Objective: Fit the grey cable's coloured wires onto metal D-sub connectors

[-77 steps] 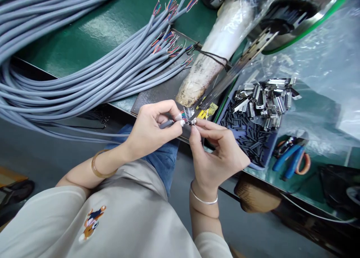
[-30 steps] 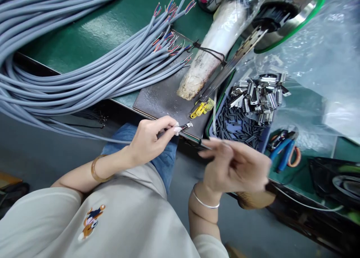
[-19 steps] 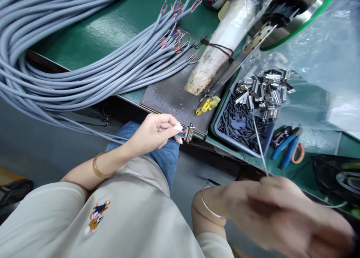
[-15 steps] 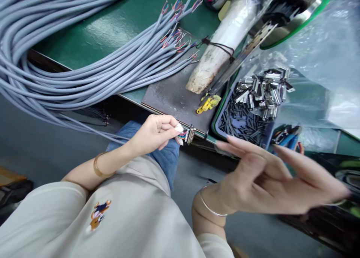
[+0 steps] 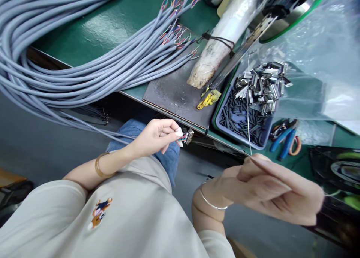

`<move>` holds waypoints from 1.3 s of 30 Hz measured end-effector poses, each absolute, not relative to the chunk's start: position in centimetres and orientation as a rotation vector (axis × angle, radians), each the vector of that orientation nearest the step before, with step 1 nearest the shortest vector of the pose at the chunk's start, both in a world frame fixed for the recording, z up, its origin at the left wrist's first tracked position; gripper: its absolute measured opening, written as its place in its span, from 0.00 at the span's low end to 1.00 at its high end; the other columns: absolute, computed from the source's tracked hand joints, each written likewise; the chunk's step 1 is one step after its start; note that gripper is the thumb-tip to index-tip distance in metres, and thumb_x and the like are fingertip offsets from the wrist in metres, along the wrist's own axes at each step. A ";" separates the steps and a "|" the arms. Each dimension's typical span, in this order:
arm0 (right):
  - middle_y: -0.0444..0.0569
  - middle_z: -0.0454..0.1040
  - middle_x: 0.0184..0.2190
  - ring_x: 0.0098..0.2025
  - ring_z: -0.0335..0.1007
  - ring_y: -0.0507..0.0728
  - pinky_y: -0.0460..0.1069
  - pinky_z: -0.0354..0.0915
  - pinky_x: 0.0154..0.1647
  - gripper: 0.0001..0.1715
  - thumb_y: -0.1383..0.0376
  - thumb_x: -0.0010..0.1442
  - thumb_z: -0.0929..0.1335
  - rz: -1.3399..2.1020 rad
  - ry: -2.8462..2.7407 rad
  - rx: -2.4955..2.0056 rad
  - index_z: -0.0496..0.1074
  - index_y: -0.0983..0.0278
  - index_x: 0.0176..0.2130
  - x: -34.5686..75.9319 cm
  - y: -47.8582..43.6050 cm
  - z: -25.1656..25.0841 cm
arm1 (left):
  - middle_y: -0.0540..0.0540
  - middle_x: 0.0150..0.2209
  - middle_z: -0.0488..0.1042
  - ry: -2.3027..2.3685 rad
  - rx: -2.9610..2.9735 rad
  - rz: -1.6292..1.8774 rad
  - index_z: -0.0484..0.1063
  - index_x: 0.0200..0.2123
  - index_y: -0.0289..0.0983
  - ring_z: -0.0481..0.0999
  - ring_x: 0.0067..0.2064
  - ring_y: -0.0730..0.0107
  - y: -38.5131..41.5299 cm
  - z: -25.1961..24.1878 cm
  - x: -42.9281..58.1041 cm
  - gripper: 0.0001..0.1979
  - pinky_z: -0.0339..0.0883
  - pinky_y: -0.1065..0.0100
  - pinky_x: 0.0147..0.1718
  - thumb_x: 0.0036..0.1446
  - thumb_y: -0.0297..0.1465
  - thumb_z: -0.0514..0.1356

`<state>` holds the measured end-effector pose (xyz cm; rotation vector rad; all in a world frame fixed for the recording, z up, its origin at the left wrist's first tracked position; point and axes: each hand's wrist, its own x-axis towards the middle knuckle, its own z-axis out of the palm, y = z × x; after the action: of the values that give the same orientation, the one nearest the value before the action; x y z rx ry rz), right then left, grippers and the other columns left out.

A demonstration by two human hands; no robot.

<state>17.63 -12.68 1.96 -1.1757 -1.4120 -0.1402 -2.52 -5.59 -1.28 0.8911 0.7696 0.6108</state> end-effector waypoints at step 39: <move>0.40 0.70 0.17 0.18 0.63 0.47 0.44 0.60 0.22 0.11 0.63 0.67 0.70 -0.319 -1.554 -1.256 0.83 0.63 0.39 16.6 -10.9 0.3 | 0.48 0.27 0.82 0.659 0.572 0.577 0.65 0.34 0.36 0.65 0.12 0.82 -4.2 -2.0 -3.4 0.21 0.51 0.77 0.11 0.50 0.40 0.72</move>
<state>16.64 -10.89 0.32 -1.2562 -1.5538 -0.3189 -3.35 -4.22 -2.05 0.5718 0.6585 0.5768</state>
